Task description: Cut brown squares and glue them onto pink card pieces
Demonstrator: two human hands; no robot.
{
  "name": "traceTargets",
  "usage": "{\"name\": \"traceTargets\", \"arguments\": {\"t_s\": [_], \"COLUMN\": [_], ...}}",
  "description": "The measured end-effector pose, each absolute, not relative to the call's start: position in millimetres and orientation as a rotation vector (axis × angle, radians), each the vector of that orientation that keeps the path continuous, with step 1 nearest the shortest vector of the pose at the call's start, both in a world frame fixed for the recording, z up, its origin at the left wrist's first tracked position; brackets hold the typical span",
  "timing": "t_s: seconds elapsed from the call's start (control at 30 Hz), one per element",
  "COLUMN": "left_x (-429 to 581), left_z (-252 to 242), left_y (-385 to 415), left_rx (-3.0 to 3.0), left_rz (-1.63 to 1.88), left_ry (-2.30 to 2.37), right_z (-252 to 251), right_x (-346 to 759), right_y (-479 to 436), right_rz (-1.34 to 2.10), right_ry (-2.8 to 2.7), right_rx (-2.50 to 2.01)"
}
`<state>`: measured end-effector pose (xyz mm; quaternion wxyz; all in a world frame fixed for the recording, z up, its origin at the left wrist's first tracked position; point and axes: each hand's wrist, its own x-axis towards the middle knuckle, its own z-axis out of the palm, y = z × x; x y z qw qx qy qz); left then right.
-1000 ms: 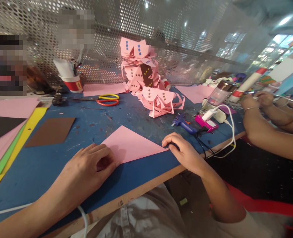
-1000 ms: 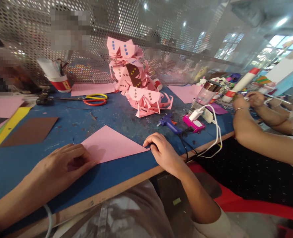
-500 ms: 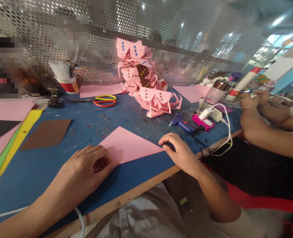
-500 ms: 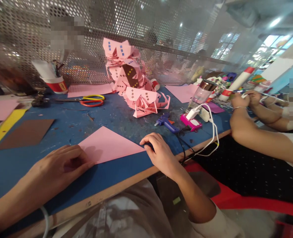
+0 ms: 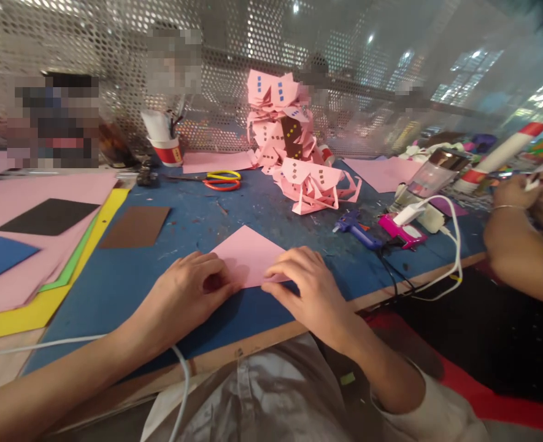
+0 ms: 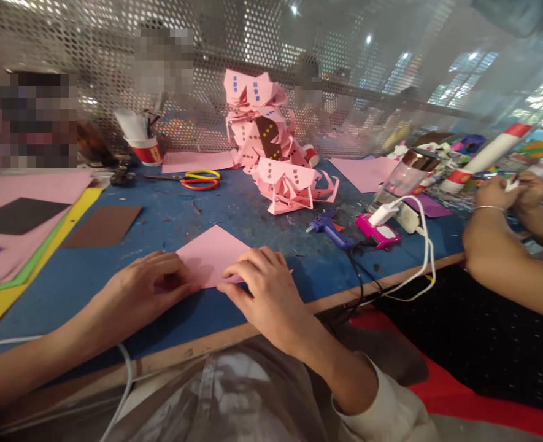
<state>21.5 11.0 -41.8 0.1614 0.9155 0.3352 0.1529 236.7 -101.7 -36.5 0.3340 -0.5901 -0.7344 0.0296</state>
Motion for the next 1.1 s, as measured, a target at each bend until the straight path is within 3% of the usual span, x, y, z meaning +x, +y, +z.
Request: {"name": "traceTargets", "arguments": {"t_s": [1.1], "left_x": [-22.5], "left_z": [-37.8], "left_y": [4.4], "left_rx": [2.507], "left_rz": [0.524], "left_ry": [1.242], "right_z": [-45.3], "right_x": [225.1], "right_y": [-88.0], "right_rz": [0.18], "right_ry": [-1.982], "right_rx": [-1.617]}}
